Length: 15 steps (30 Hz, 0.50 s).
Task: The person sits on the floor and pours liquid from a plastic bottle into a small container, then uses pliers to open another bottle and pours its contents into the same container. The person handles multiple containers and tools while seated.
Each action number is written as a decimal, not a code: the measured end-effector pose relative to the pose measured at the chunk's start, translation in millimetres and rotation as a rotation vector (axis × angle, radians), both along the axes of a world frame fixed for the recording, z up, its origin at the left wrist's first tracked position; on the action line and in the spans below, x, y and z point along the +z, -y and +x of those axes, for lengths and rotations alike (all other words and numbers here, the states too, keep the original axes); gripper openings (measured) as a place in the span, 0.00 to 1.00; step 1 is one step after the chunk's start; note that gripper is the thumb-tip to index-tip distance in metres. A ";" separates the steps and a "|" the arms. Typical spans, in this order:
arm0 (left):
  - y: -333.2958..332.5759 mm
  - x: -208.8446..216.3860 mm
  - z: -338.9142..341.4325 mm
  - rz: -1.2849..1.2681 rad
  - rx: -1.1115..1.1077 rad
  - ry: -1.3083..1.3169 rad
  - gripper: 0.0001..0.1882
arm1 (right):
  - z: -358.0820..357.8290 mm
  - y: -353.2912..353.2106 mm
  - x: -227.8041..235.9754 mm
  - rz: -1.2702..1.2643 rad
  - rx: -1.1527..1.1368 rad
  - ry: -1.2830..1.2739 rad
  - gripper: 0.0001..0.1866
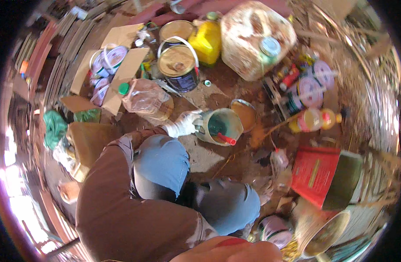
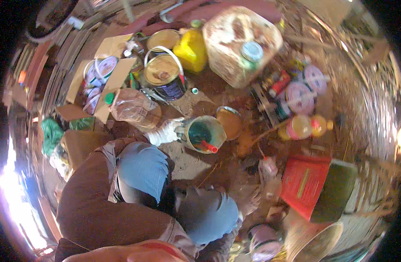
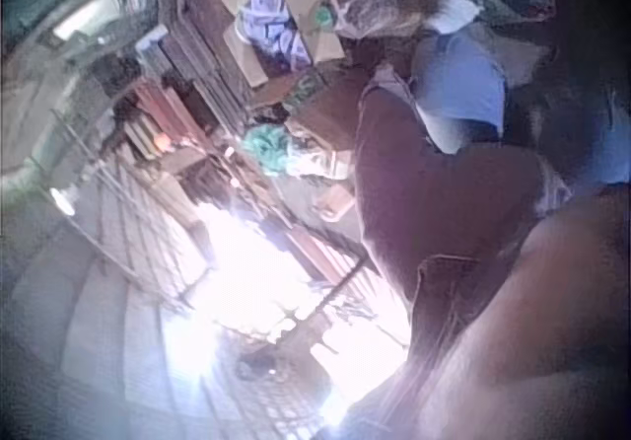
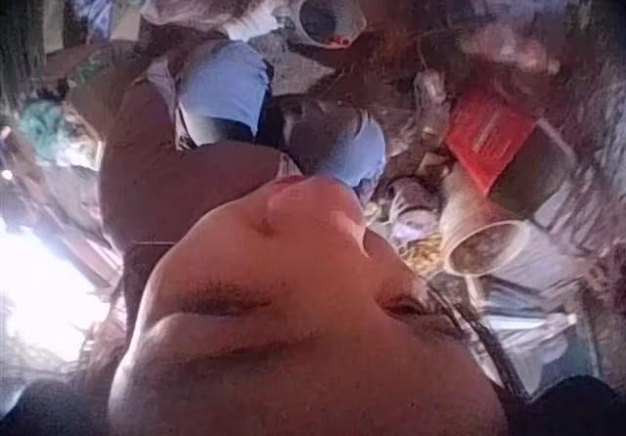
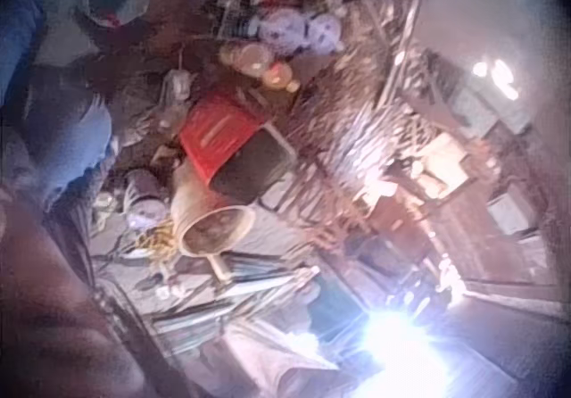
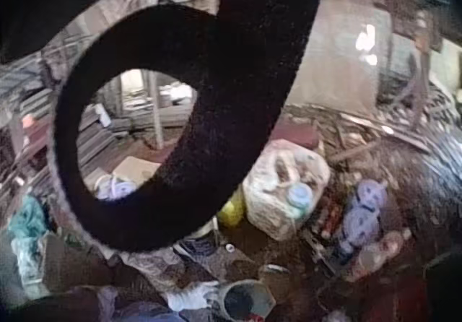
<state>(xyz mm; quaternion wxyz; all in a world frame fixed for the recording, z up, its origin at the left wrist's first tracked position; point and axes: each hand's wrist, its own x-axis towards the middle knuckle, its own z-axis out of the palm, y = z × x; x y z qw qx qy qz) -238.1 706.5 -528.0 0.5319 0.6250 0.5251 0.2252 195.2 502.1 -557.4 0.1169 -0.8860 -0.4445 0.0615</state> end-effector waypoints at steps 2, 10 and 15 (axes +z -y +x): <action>8.2 -5.9 5.3 -0.364 0.215 0.527 0.22 | 10.1 -3.7 4.6 -0.045 0.013 -0.014 0.26; 27.5 -48.3 -12.8 -0.335 0.181 0.593 0.27 | 20.9 -84.5 46.3 0.006 0.301 0.030 0.19; 26.8 -47.2 -27.6 0.079 -0.096 -0.118 0.33 | -6.8 -192.9 110.9 0.222 0.633 0.372 0.12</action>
